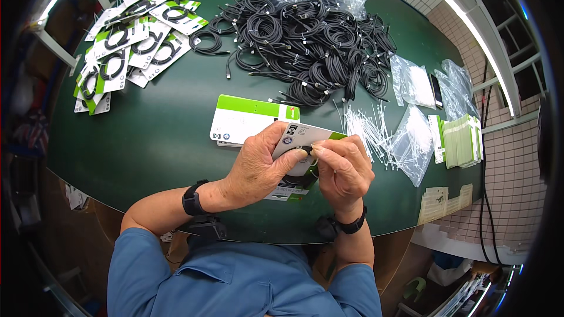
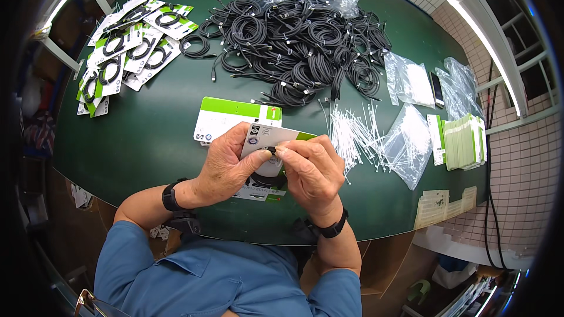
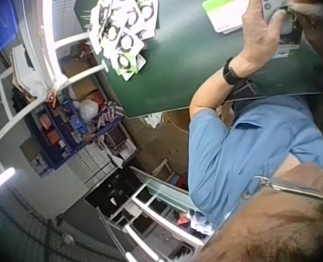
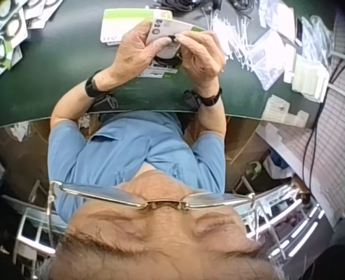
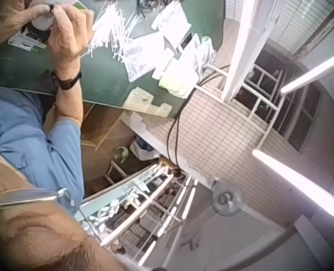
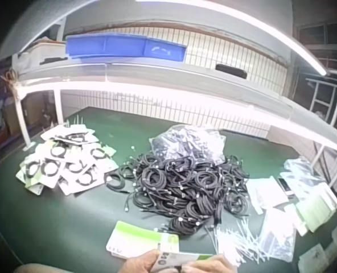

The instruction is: Packaging coiled cables into retail display cards and preparing them for shipping.

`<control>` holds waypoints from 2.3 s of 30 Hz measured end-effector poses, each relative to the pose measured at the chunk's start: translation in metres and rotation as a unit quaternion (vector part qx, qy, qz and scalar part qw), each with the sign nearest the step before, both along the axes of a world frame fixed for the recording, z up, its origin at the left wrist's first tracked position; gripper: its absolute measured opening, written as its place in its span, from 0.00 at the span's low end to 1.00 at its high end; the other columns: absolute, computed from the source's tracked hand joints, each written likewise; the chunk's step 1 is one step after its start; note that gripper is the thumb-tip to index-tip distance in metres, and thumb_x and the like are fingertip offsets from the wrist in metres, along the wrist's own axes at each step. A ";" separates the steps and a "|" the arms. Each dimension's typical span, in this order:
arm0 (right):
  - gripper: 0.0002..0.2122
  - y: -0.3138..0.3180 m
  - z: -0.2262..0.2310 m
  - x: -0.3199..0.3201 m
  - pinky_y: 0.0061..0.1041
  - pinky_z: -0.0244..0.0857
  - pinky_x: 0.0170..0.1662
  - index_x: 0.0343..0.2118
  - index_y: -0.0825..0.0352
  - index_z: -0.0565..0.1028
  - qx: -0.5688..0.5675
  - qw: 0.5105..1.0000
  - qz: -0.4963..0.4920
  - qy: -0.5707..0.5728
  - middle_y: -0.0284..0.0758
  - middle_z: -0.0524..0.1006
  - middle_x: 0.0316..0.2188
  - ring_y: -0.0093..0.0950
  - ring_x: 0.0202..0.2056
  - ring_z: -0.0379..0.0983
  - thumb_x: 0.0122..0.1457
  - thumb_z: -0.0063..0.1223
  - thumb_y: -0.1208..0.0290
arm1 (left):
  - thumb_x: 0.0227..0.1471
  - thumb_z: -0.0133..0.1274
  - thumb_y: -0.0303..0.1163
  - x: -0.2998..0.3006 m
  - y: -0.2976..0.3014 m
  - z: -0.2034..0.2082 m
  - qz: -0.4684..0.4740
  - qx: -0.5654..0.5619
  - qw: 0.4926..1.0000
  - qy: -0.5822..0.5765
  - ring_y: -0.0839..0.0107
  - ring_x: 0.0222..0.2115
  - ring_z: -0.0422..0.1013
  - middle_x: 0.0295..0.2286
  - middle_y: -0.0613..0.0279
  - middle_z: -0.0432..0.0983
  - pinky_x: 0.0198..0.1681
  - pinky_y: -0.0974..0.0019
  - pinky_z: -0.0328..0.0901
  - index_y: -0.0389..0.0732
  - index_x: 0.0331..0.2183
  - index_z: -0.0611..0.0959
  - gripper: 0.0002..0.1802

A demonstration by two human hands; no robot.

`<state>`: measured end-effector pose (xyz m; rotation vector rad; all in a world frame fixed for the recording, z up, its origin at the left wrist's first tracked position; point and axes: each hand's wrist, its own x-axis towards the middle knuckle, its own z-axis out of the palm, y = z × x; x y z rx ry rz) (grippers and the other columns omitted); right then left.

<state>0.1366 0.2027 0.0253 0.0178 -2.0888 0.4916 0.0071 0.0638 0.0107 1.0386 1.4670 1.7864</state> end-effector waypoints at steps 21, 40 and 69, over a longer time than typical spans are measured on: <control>0.13 0.009 0.022 0.005 0.24 0.69 0.28 0.38 0.65 0.82 -0.015 0.993 0.042 -0.105 0.34 0.81 0.30 0.29 0.26 0.75 0.49 0.69 0.83 | 0.59 0.60 0.26 -0.005 -0.003 0.003 -0.018 -0.014 1.000 0.015 0.72 0.36 0.77 0.37 0.55 0.80 0.41 0.66 0.73 0.33 0.47 0.79 0.15; 0.08 0.029 -0.020 0.009 0.17 0.74 0.39 0.39 0.72 0.80 -0.718 0.612 0.284 -0.169 0.33 0.82 0.35 0.18 0.34 0.78 0.62 0.64 0.74 | 0.61 0.57 0.22 -0.005 -0.010 0.008 -0.135 -0.038 0.990 -0.034 0.74 0.45 0.77 0.44 0.57 0.79 0.51 0.67 0.73 0.32 0.51 0.75 0.18; 0.10 0.018 -0.024 -0.004 0.22 0.62 0.27 0.28 0.68 0.72 -0.285 0.952 0.002 -0.108 0.31 0.72 0.27 0.20 0.25 0.67 0.57 0.65 0.76 | 0.57 0.57 0.18 -0.007 -0.010 0.008 -0.160 -0.063 0.985 0.006 0.74 0.44 0.77 0.43 0.58 0.80 0.50 0.67 0.73 0.31 0.50 0.76 0.18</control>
